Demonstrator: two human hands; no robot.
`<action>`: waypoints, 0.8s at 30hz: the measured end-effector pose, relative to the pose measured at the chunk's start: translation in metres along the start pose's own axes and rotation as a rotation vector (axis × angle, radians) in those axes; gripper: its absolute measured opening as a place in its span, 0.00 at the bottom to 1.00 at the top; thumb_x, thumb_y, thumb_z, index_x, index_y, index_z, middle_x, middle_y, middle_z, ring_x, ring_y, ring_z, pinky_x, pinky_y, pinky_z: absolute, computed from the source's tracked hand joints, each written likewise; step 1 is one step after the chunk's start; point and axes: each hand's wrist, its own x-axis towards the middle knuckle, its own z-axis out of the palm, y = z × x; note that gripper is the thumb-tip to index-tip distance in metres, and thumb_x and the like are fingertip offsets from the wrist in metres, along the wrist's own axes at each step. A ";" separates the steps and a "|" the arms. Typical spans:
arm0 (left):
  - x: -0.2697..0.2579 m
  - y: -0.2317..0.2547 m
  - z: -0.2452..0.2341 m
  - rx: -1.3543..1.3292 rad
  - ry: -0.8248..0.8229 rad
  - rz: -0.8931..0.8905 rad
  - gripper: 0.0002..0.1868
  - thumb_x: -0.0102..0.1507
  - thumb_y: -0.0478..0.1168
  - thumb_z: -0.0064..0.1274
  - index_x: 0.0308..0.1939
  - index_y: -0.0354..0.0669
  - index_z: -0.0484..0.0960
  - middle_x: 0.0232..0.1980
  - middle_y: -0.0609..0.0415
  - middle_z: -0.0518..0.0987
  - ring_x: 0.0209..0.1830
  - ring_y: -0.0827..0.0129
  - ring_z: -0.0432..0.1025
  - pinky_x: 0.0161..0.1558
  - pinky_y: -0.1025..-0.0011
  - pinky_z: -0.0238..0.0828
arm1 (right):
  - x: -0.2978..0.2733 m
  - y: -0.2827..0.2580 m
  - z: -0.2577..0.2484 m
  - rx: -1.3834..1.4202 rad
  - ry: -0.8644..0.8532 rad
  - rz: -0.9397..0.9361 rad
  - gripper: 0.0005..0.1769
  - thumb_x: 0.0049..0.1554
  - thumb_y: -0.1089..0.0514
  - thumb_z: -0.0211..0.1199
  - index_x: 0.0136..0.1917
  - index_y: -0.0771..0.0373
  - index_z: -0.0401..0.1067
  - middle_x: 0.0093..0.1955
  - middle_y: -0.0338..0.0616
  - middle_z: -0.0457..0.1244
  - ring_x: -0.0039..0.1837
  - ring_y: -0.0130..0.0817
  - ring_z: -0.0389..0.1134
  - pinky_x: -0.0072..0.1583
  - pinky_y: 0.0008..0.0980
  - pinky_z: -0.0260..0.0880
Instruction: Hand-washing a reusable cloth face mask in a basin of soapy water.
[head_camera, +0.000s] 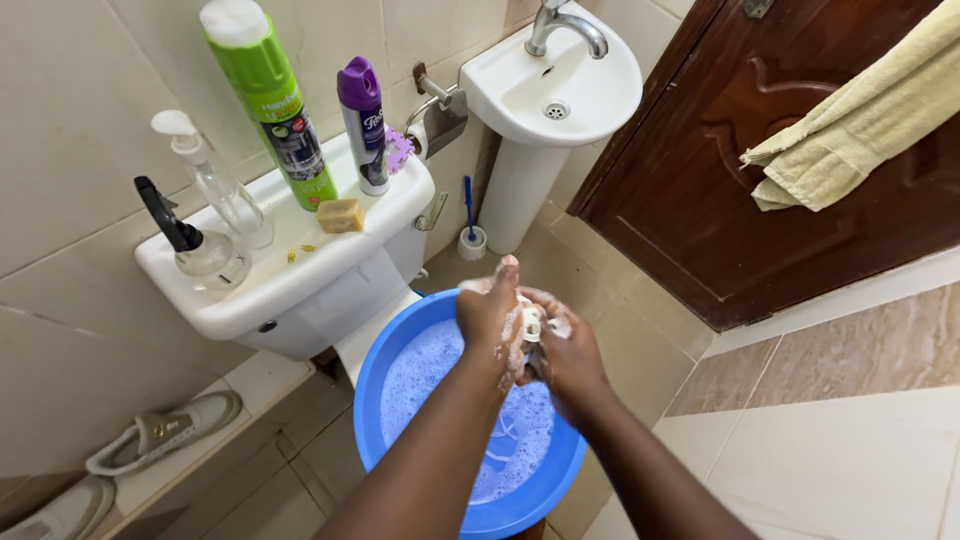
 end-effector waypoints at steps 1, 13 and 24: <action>0.001 0.007 -0.002 -0.003 -0.003 0.000 0.21 0.64 0.50 0.58 0.31 0.34 0.75 0.24 0.45 0.77 0.20 0.59 0.71 0.22 0.62 0.65 | -0.004 -0.001 0.000 -0.003 0.001 -0.003 0.16 0.60 0.54 0.53 0.59 0.57 0.74 0.43 0.39 0.71 0.41 0.28 0.70 0.41 0.29 0.72; 0.034 -0.064 -0.027 -0.432 -0.463 -0.521 0.19 0.71 0.52 0.54 0.48 0.38 0.75 0.40 0.48 0.78 0.37 0.60 0.72 0.43 0.61 0.73 | -0.041 -0.023 0.027 -1.036 0.041 -0.891 0.20 0.65 0.45 0.63 0.41 0.63 0.76 0.34 0.50 0.67 0.36 0.36 0.66 0.40 0.37 0.65; -0.006 -0.022 -0.046 -0.644 -0.877 -0.322 0.17 0.74 0.49 0.45 0.49 0.37 0.79 0.45 0.48 0.79 0.43 0.60 0.73 0.46 0.61 0.73 | -0.031 -0.026 0.045 -0.588 0.116 -0.423 0.25 0.65 0.48 0.58 0.31 0.65 0.73 0.26 0.46 0.63 0.31 0.25 0.63 0.34 0.36 0.63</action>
